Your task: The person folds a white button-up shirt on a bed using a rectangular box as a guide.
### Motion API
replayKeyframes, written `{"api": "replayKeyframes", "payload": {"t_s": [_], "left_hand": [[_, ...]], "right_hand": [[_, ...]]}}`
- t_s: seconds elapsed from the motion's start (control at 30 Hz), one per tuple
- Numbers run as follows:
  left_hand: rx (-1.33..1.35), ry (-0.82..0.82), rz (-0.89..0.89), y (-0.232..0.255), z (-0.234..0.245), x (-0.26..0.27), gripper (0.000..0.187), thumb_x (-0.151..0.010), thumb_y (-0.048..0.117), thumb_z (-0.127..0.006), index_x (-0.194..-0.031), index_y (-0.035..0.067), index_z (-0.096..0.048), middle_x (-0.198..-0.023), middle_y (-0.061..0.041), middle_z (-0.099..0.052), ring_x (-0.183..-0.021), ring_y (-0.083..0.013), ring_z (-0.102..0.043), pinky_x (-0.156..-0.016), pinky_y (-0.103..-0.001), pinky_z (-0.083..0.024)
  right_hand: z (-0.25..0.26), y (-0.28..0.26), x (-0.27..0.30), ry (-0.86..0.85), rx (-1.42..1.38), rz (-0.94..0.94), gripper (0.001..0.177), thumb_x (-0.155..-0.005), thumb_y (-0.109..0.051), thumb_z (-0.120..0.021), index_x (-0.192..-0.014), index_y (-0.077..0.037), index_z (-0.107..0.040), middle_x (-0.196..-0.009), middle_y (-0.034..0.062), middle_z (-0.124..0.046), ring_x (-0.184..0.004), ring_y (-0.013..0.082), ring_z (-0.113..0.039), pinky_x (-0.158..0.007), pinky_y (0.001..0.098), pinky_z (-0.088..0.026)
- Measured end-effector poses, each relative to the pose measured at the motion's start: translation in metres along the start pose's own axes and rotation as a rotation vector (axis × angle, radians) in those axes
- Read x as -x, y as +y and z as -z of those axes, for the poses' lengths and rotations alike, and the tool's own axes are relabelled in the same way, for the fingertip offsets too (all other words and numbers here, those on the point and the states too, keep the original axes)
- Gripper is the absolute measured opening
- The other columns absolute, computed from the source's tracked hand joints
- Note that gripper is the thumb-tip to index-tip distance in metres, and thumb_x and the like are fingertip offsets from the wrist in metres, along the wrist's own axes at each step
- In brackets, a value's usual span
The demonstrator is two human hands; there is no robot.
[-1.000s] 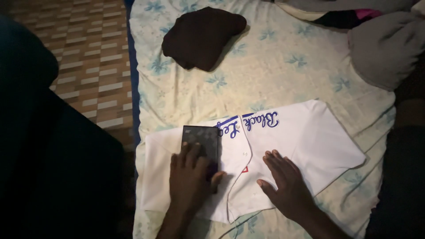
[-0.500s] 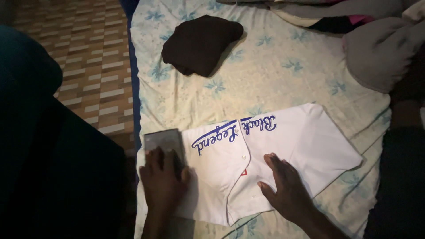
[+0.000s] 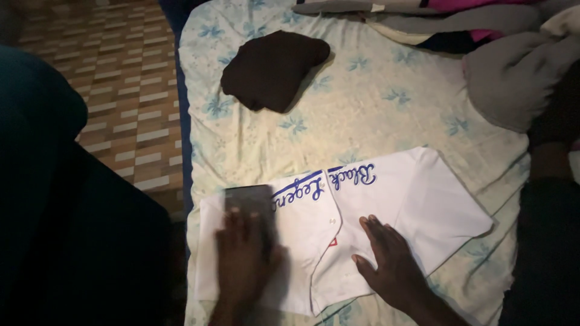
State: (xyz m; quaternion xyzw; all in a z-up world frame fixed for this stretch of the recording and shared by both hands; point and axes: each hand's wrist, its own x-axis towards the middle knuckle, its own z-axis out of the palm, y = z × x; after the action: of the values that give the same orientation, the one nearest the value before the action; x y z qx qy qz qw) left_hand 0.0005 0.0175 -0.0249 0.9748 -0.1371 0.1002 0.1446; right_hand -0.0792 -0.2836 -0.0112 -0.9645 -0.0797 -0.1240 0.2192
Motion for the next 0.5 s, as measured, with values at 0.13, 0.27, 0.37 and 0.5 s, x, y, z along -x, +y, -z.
{"api": "replayKeyframes", "payload": {"t_s": [0.13, 0.27, 0.37, 0.5], "left_hand": [[-0.09, -0.138, 0.128, -0.012, 0.028, -0.014, 0.093, -0.075, 0.054, -0.075, -0.148, 0.006, -0.045, -0.16, -0.029, -0.033, -0.146, -0.0472, -0.026, -0.113, -0.061, -0.026], [0.222, 0.035, -0.075, -0.01, 0.001, -0.003, 0.075, -0.083, 0.045, -0.075, -0.137, -0.001, -0.05, -0.155, -0.034, -0.036, -0.146, -0.0533, -0.028, -0.117, -0.059, -0.027], [0.44, 0.05, -0.188, 0.013, -0.016, 0.007, 0.065, -0.091, 0.039, -0.073, -0.138, 0.0, -0.052, -0.159, -0.035, -0.033, -0.15, -0.0528, -0.028, -0.12, -0.057, -0.028], [0.293, -0.075, -0.313, 0.033, -0.004, 0.005, 0.08, -0.083, 0.044, -0.077, -0.14, -0.004, -0.048, -0.155, -0.035, -0.03, -0.144, -0.0544, -0.027, -0.111, -0.061, -0.025]], "right_hand": [[-0.003, 0.003, 0.003, 0.057, 0.007, 0.071, 0.075, -0.084, -0.027, -0.072, -0.147, 0.0, -0.042, -0.148, 0.022, -0.051, -0.139, 0.0383, -0.047, -0.114, 0.0502, -0.035], [-0.002, 0.002, 0.002, 0.041, 0.011, 0.064, 0.076, -0.084, -0.028, -0.072, -0.147, 0.001, -0.041, -0.148, 0.0223, -0.05, -0.138, 0.0383, -0.046, -0.114, 0.0497, -0.035], [-0.002, 0.003, 0.002, 0.051, 0.011, 0.091, 0.077, -0.085, -0.028, -0.072, -0.148, 0.002, -0.04, -0.149, 0.0227, -0.049, -0.139, 0.0386, -0.045, -0.114, 0.0502, -0.034], [0.0, 0.001, 0.002, 0.059, -0.001, 0.094, 0.075, -0.085, -0.028, -0.071, -0.148, 0.001, -0.041, -0.149, 0.0206, -0.05, -0.14, 0.0372, -0.046, -0.115, 0.0496, -0.034]]}}
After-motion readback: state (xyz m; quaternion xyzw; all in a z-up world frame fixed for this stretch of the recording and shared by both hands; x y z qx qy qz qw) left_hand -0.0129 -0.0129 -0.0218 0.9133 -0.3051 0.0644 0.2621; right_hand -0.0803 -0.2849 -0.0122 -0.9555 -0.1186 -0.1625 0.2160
